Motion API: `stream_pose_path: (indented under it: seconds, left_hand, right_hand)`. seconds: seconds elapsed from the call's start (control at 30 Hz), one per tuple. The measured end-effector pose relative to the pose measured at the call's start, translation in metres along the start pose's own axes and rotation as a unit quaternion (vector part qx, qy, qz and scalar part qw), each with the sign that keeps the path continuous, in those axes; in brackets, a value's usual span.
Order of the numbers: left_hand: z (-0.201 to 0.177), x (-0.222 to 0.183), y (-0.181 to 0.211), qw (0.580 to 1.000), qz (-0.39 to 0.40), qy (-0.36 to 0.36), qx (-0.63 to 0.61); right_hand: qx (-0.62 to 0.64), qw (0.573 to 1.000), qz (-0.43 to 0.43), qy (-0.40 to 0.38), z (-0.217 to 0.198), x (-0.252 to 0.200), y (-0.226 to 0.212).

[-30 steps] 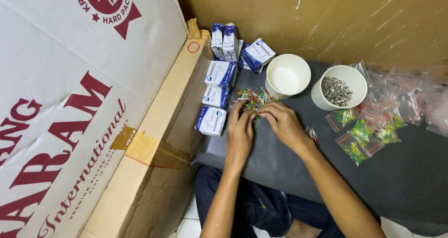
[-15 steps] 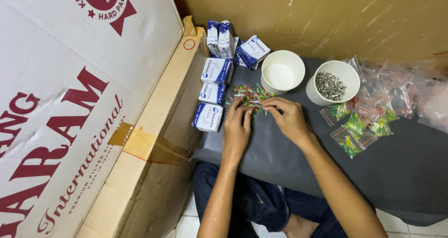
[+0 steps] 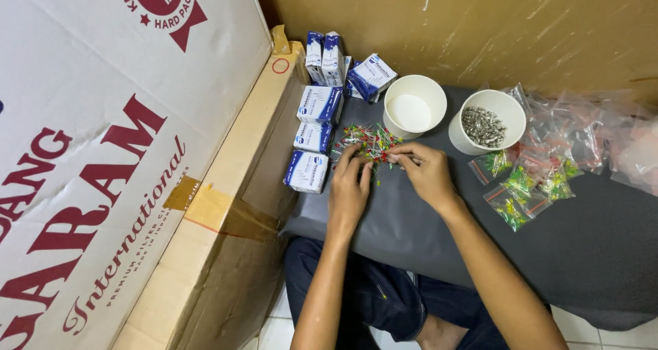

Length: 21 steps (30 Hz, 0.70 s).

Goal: The person is sorting and bagging small electronic components, specifically LEDs and small metal parts, into individual plastic bags.

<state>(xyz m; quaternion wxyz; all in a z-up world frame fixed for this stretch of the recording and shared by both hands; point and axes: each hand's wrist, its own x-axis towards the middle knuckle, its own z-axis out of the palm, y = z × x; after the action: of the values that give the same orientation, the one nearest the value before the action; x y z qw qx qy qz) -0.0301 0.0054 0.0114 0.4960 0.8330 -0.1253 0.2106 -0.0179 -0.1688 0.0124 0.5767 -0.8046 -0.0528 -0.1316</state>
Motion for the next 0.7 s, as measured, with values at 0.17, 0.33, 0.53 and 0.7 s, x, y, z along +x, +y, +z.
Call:
stream_pose_path:
  seconds: [0.17, 0.33, 0.53, 0.7]
  left_hand:
    - [0.000, 0.000, -0.001, 1.000, -0.006, -0.007, -0.009]
    - [-0.003, 0.000, 0.002, 0.999, 0.010, -0.015, -0.038]
    - [-0.012, -0.001, 0.020, 0.995, 0.067, -0.030, -0.075]
    - [-0.009, -0.008, 0.020, 0.989, 0.106, -0.039, -0.095]
  right_hand:
    - [0.025, 0.999, 0.022, 0.017, -0.006, -0.005, 0.003]
    - [0.033, 0.999, 0.030, 0.031, -0.027, -0.027, -0.005]
    - [0.021, 0.998, 0.041, 0.047, -0.071, -0.060, 0.006]
    - [-0.019, 0.997, 0.039, 0.060, -0.110, -0.082, 0.006]
